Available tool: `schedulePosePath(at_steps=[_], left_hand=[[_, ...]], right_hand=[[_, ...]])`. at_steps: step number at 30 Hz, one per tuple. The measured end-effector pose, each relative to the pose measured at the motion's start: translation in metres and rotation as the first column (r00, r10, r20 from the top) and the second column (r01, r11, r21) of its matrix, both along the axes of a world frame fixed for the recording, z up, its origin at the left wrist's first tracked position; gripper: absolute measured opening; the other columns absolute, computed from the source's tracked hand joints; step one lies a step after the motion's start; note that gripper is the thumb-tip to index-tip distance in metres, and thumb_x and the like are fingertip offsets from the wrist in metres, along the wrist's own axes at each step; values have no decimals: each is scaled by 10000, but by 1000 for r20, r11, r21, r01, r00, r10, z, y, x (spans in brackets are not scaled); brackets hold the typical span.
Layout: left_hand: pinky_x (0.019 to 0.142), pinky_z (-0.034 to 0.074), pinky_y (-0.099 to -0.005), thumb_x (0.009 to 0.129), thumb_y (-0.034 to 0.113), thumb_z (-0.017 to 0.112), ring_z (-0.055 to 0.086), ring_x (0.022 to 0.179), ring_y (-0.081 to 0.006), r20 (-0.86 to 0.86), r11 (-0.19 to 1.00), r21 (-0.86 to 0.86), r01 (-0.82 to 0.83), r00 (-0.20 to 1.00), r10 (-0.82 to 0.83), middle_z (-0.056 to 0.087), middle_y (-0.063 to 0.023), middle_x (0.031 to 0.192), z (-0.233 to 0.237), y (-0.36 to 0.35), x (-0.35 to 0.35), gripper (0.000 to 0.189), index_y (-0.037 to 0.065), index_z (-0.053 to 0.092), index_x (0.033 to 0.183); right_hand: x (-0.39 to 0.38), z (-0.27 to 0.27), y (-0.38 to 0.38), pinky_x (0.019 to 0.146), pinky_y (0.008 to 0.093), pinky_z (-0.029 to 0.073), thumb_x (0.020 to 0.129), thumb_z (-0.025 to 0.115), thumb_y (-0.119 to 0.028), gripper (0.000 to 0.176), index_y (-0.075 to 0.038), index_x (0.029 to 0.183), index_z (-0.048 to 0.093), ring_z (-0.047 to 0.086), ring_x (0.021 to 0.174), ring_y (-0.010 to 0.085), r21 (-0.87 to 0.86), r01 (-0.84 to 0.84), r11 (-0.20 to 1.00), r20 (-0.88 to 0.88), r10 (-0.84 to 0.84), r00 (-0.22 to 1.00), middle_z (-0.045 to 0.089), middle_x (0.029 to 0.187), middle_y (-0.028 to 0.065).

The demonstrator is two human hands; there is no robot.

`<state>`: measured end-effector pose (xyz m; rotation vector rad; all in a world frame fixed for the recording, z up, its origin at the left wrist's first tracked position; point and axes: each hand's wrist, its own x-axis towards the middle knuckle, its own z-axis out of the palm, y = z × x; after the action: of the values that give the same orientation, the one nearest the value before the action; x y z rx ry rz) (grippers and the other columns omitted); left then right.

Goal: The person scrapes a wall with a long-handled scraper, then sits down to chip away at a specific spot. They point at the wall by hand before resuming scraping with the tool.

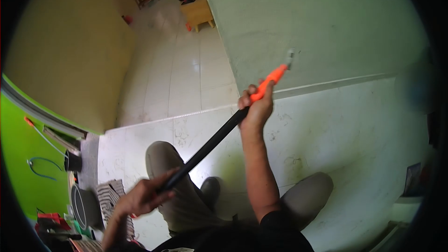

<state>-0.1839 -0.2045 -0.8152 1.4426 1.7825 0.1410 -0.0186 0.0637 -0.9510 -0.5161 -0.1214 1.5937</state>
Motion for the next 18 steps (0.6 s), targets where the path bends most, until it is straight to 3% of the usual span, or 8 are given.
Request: schedulePosePath(at_steps=[2, 7, 10, 13, 16, 18], left_hand=[[609, 500, -264, 991, 147, 698, 567, 628, -68, 169, 990, 21, -142, 976, 137, 673, -13, 807, -30, -35, -1, 711, 28, 352, 1601], [661, 501, -256, 1000, 149, 688, 568, 656, -80, 348, 936, -91, -341, 869, 351, 679, -41, 947, -58, -80, -3, 768, 34, 264, 1630], [684, 528, -291, 984, 121, 694, 633, 675, -152, 229, 953, -3, -302, 928, 295, 695, -101, 965, -70, -91, -20, 766, 33, 282, 1623], [705, 549, -349, 953, 86, 704, 697, 735, -277, -23, 915, 402, -18, 999, 30, 699, -184, 954, -90, -96, -48, 749, 27, 333, 1602], [729, 554, -402, 933, 72, 712, 710, 812, -384, -66, 920, 392, -17, 997, 46, 688, -242, 949, -84, -93, -77, 702, 19, 408, 1564], [719, 553, -416, 929, 71, 715, 708, 800, -388, -72, 909, 417, -4, 997, 37, 684, -235, 936, -85, -87, -92, 662, 21, 455, 1536]], right_hand=[[-19, -17, -8, 403, 303, 357, 1069, 448, -576, 569, -35, 1247, 459, 420, 455, 126, 20, -75, 997, 45, 75, 996, 477, 730, 22], [-63, -52, -30, 393, 294, 323, 1077, 437, -560, 523, -50, 1189, 476, 394, 430, 112, -47, -195, 980, 50, 197, 979, 443, 680, 8], [-86, -59, -33, 403, 291, 335, 1078, 439, -555, 506, -58, 1173, 469, 399, 434, 111, -44, -224, 974, 31, 226, 974, 443, 674, 7], [-113, -66, -33, 407, 291, 342, 1079, 436, -555, 501, -63, 1173, 464, 405, 439, 111, -21, -200, 980, 32, 201, 979, 442, 669, 6], [-128, -74, -26, 410, 292, 348, 1079, 431, -560, 493, -73, 1156, 461, 408, 442, 114, -30, -140, 990, 34, 141, 989, 438, 662, 4], [-133, -80, -20, 411, 293, 351, 1079, 429, -562, 487, -80, 1138, 458, 410, 442, 117, -38, -111, 993, 49, 113, 992, 435, 659, 2]])
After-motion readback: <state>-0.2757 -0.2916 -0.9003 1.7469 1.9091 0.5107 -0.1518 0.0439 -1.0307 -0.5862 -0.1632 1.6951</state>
